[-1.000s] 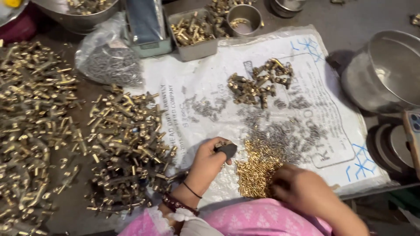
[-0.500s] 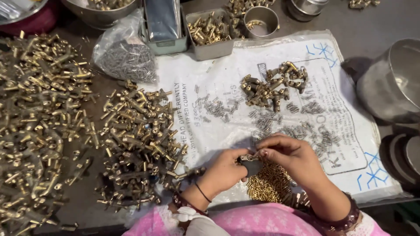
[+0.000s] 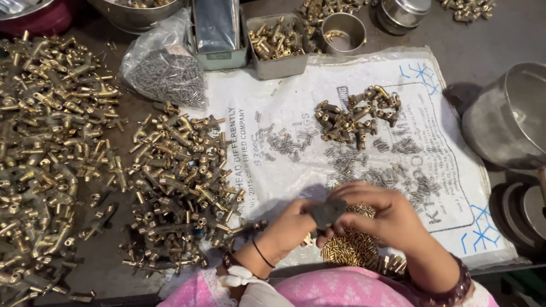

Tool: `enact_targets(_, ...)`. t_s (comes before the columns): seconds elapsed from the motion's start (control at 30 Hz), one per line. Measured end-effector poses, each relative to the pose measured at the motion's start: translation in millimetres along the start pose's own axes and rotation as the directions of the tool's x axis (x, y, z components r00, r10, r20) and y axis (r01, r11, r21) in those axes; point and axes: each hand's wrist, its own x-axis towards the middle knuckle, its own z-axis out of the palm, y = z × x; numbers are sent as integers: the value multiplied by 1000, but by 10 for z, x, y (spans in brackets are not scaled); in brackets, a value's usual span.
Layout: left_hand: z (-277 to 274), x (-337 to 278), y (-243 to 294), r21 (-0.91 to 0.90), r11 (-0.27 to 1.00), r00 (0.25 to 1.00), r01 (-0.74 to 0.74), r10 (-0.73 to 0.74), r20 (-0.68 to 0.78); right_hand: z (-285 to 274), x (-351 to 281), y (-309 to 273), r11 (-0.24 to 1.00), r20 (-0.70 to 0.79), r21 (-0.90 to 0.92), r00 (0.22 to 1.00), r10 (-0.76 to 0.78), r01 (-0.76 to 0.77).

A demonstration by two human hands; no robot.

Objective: Manually assembling small brass valve bodies by inserting metal pins into them.

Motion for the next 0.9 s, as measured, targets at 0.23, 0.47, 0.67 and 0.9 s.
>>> enact_targets(0.23, -90, 48, 237, -19, 998, 948, -62, 53, -314, 71, -48, 246, 828, -198, -526, 975, 105, -196)
enact_targets(0.47, 35, -11, 359, 53, 997, 885, 63, -32, -465, 361, 7, 258, 621, -59, -782, 998, -6, -43)
enact_targets(0.67, 7, 40, 211, -48, 998, 921, -45, 23, -388, 249, 98, 39, 673, -234, -646, 933, 275, -360)
enact_targets(0.9, -23, 5, 135, -248, 969, 949, -16, -64, -310, 283, 217, -350, 909, -106, -415, 994, -14, -32)
